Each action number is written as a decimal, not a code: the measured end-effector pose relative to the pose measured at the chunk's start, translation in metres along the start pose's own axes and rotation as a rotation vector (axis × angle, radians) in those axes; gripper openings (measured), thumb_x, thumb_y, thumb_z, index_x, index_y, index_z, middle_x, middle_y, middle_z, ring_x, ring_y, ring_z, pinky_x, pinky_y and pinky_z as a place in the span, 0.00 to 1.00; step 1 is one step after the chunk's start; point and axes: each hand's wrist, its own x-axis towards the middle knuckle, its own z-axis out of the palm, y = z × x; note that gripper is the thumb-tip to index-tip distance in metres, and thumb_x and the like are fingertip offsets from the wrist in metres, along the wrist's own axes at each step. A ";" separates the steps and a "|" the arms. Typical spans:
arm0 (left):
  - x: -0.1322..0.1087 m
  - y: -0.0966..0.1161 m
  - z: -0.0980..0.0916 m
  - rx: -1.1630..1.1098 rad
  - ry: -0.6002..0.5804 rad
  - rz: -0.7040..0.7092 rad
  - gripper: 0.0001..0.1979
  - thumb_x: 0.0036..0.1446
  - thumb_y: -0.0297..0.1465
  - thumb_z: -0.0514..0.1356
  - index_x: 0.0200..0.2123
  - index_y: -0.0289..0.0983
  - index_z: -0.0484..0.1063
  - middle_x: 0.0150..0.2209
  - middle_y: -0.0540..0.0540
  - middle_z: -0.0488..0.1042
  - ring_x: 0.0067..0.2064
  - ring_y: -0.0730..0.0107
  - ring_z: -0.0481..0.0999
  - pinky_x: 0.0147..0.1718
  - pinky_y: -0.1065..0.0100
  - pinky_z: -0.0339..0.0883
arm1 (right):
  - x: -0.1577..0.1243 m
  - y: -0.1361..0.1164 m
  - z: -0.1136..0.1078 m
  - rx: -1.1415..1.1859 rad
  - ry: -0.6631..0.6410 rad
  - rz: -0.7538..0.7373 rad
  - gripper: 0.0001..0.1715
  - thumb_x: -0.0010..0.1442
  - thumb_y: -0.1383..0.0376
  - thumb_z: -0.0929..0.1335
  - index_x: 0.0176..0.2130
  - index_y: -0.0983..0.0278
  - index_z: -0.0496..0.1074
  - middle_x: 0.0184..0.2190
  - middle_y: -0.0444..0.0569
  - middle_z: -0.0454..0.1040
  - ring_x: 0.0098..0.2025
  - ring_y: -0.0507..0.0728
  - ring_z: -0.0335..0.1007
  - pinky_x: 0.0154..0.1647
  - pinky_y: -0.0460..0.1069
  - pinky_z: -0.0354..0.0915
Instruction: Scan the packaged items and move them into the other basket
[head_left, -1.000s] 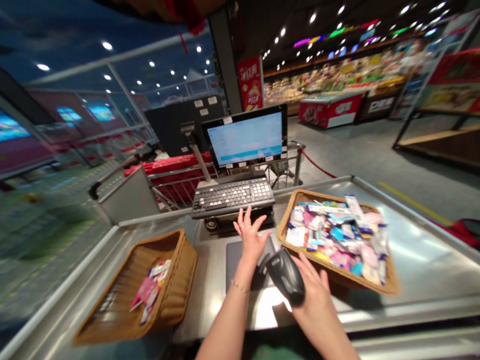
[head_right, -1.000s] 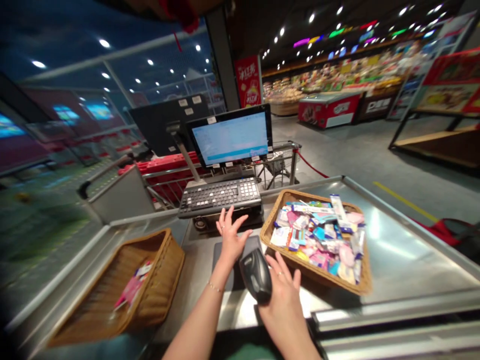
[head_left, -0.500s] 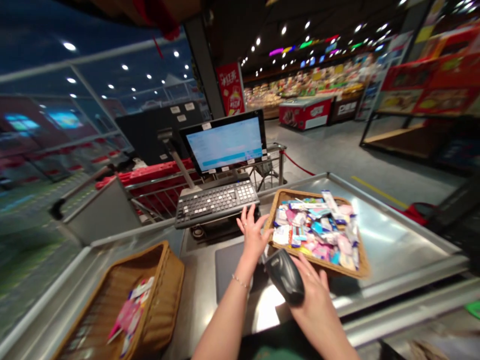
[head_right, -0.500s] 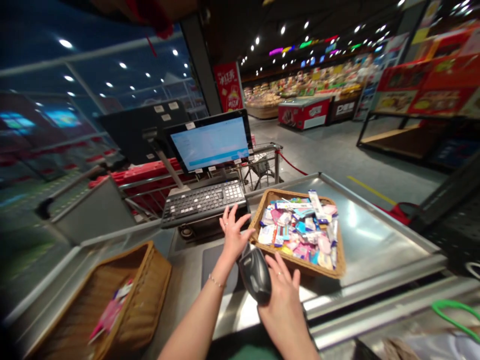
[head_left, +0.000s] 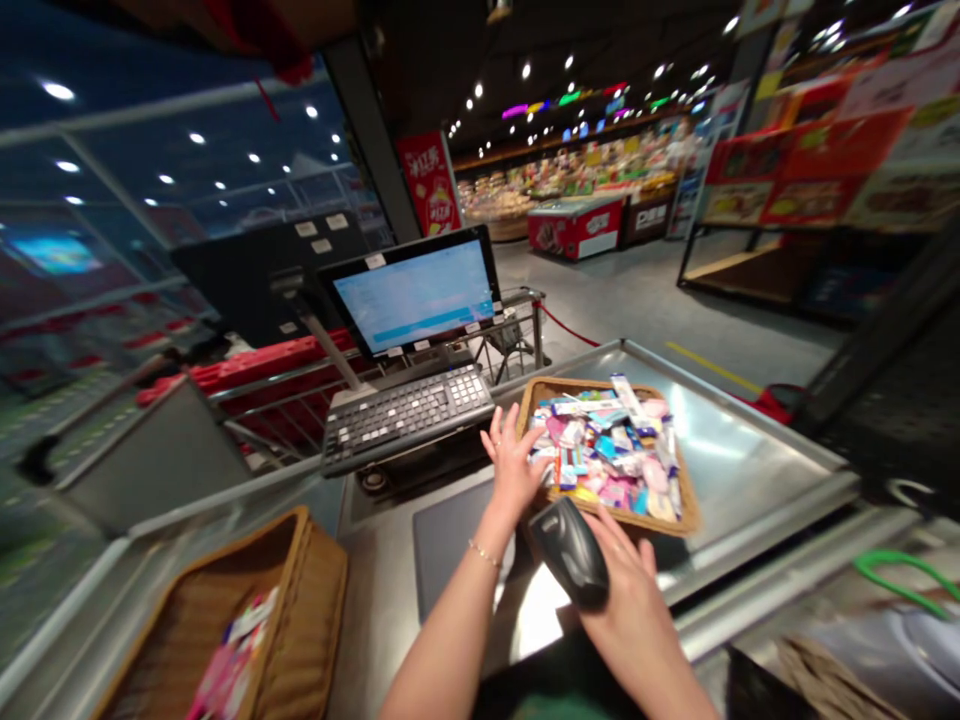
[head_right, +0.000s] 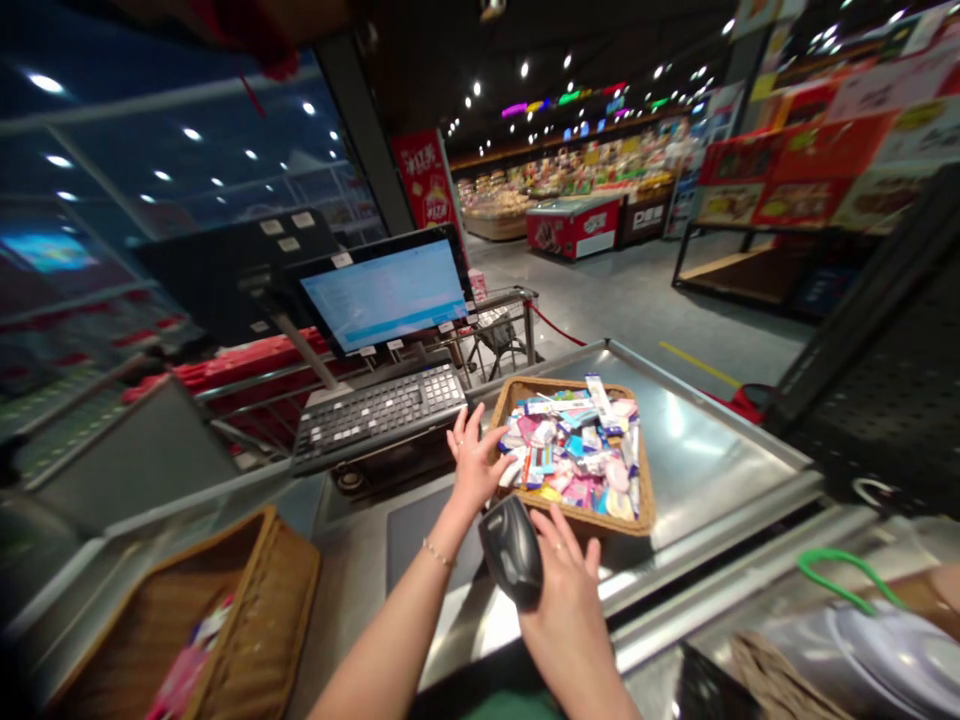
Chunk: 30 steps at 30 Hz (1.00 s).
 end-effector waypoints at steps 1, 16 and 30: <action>0.001 0.002 0.002 -0.006 -0.008 0.008 0.21 0.48 0.31 0.68 0.48 0.49 0.75 0.68 0.44 0.54 0.70 0.48 0.43 0.61 0.31 0.40 | 0.000 0.001 -0.001 0.000 0.008 0.005 0.33 0.51 0.72 0.59 0.56 0.62 0.66 0.59 0.56 0.68 0.68 0.65 0.51 0.62 0.75 0.46; 0.014 0.041 0.035 -0.030 -0.197 0.118 0.21 0.49 0.35 0.67 0.49 0.49 0.74 0.68 0.44 0.54 0.70 0.47 0.44 0.62 0.33 0.40 | -0.007 0.012 -0.016 0.017 0.048 0.104 0.34 0.49 0.74 0.60 0.55 0.63 0.66 0.60 0.57 0.67 0.68 0.65 0.49 0.63 0.75 0.44; 0.014 0.065 0.061 0.014 -0.323 0.162 0.16 0.52 0.40 0.64 0.44 0.43 0.77 0.65 0.39 0.58 0.69 0.46 0.46 0.63 0.33 0.34 | -0.011 0.032 -0.018 0.002 0.014 0.126 0.30 0.55 0.70 0.61 0.57 0.62 0.66 0.61 0.56 0.66 0.69 0.67 0.48 0.63 0.76 0.44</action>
